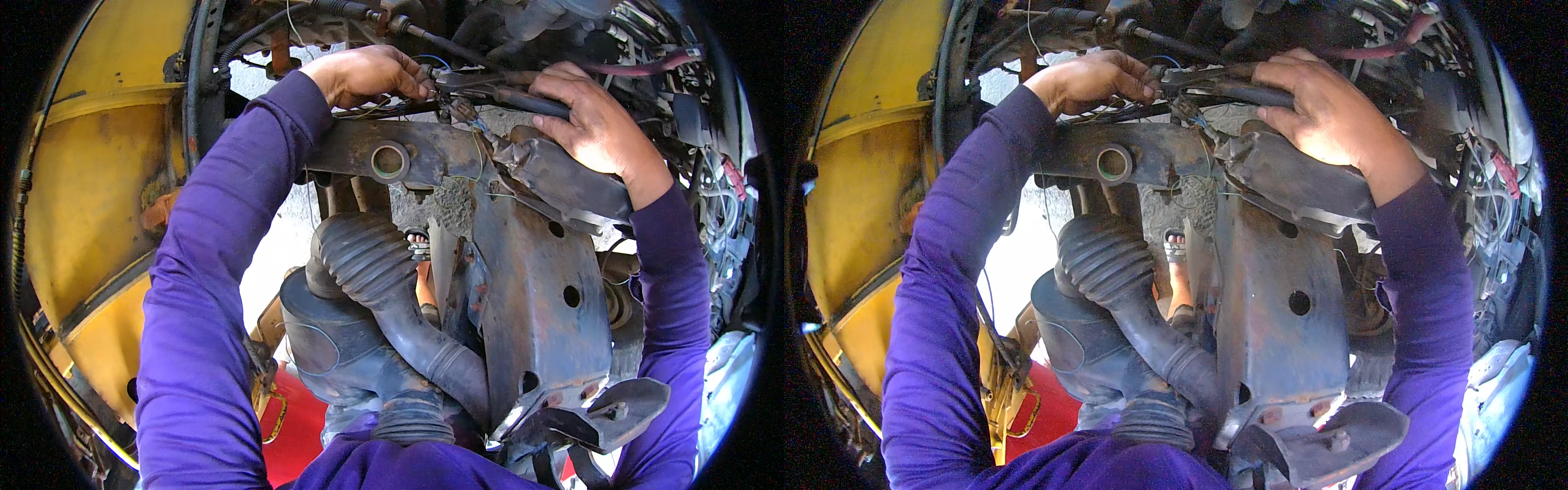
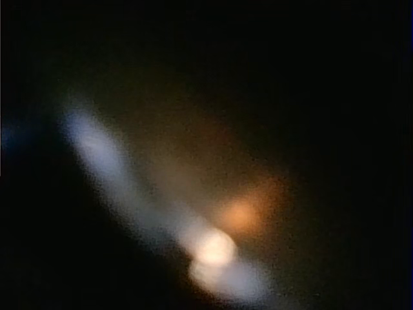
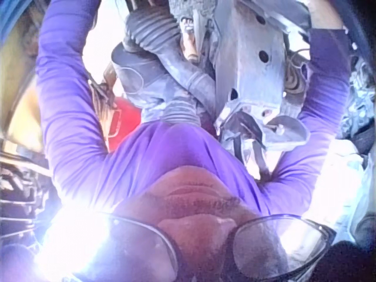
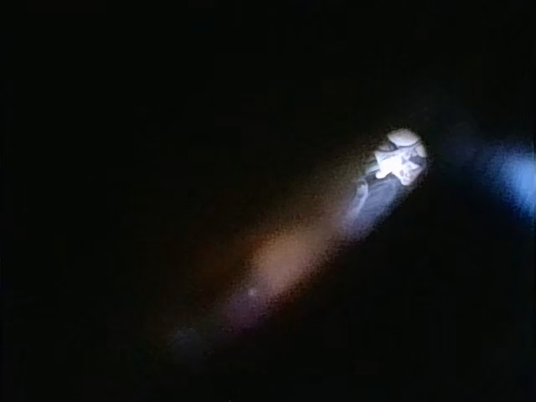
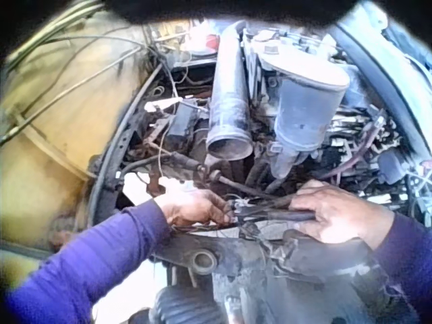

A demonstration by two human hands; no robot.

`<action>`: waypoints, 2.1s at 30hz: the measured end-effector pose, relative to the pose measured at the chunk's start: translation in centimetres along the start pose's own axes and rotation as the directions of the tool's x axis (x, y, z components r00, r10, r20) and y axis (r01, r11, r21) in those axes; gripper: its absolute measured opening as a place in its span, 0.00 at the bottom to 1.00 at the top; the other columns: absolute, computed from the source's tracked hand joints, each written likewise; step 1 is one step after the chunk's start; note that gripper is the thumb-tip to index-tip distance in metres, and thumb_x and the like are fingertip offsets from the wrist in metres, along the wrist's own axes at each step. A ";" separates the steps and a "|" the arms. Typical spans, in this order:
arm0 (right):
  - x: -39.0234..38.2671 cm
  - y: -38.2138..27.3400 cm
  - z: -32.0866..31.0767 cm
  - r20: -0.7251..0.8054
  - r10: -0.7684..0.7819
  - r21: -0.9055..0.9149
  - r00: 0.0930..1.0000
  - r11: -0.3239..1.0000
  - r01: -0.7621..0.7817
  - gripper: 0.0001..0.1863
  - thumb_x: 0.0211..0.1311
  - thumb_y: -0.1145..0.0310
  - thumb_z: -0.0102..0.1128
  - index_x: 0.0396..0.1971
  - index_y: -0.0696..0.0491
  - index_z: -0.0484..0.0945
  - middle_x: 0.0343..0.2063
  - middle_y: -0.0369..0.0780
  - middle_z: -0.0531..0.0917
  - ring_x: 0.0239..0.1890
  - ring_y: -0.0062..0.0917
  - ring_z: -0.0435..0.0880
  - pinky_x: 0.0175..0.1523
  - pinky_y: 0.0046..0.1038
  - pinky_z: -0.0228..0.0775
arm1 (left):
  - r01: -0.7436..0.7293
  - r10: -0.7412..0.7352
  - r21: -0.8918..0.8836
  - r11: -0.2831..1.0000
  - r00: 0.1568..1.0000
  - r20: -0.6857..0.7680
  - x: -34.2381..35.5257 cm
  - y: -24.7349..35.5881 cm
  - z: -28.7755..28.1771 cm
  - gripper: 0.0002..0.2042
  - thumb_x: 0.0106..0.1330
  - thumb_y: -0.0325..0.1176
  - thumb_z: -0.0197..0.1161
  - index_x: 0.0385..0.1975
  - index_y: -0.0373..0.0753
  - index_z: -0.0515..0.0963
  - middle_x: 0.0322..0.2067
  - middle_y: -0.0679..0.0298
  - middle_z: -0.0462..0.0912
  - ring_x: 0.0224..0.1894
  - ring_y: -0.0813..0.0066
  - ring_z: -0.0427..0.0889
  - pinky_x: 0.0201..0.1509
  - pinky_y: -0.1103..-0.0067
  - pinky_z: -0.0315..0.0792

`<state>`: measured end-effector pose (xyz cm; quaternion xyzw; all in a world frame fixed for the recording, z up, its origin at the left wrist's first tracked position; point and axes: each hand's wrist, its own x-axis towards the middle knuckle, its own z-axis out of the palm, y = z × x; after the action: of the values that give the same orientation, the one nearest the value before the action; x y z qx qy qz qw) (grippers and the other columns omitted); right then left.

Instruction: The person works under the front of a yellow vehicle, manipulating electrical wires and connectors. They use pliers to strip wire insulation and connect wires to a small black connector, then tuck the assembly into the engine bay.

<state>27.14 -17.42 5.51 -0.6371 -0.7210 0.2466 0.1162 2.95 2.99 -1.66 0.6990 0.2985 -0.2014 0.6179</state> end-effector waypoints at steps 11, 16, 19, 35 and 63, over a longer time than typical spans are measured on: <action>1.3 1.1 -0.9 0.114 -0.178 -0.170 0.977 0.966 0.196 0.20 0.53 0.72 0.67 0.48 0.56 0.76 0.46 0.46 0.80 0.57 0.47 0.74 0.63 0.45 0.68 | -0.181 0.185 -0.223 0.958 0.983 -0.005 1.4 -4.8 0.3 0.13 0.69 0.34 0.66 0.49 0.35 0.84 0.42 0.67 0.87 0.50 0.75 0.80 0.62 0.77 0.68; 1.7 0.5 -0.7 0.007 -0.236 -0.316 0.972 0.921 0.226 0.20 0.49 0.75 0.65 0.45 0.56 0.74 0.44 0.46 0.78 0.56 0.48 0.73 0.61 0.46 0.68 | -0.120 0.113 -0.234 0.965 0.993 -0.041 1.1 -3.9 0.6 0.13 0.68 0.34 0.66 0.49 0.36 0.85 0.42 0.66 0.87 0.48 0.75 0.81 0.60 0.77 0.69; 2.1 0.3 -0.9 -0.072 -0.190 -0.222 0.979 0.960 0.170 0.20 0.47 0.76 0.63 0.44 0.57 0.73 0.43 0.48 0.77 0.54 0.50 0.73 0.59 0.47 0.68 | -0.161 0.142 -0.173 0.972 0.983 -0.117 1.6 -4.2 0.8 0.14 0.66 0.36 0.69 0.48 0.36 0.86 0.39 0.66 0.87 0.44 0.75 0.81 0.55 0.77 0.72; 1.5 1.0 0.4 0.118 -0.048 -0.125 0.992 0.990 0.063 0.26 0.54 0.73 0.61 0.55 0.61 0.77 0.55 0.53 0.80 0.61 0.48 0.76 0.68 0.42 0.68 | -0.122 0.105 -0.259 0.958 0.991 -0.081 1.2 -4.0 0.2 0.17 0.65 0.39 0.71 0.46 0.31 0.86 0.41 0.60 0.89 0.44 0.73 0.83 0.55 0.76 0.72; 2.1 1.3 0.6 0.049 -0.093 -0.059 0.994 0.994 0.096 0.15 0.65 0.63 0.66 0.45 0.58 0.79 0.38 0.52 0.83 0.44 0.51 0.82 0.49 0.45 0.74 | -0.341 0.335 0.010 0.940 0.918 -0.212 1.4 -4.4 -0.4 0.16 0.57 0.32 0.67 0.44 0.32 0.85 0.40 0.60 0.89 0.41 0.72 0.85 0.51 0.78 0.77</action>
<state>27.60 -15.38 4.00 -0.5996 -0.7600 0.2334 0.0913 1.03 3.87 -5.78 0.7488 0.2397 -0.0126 0.6178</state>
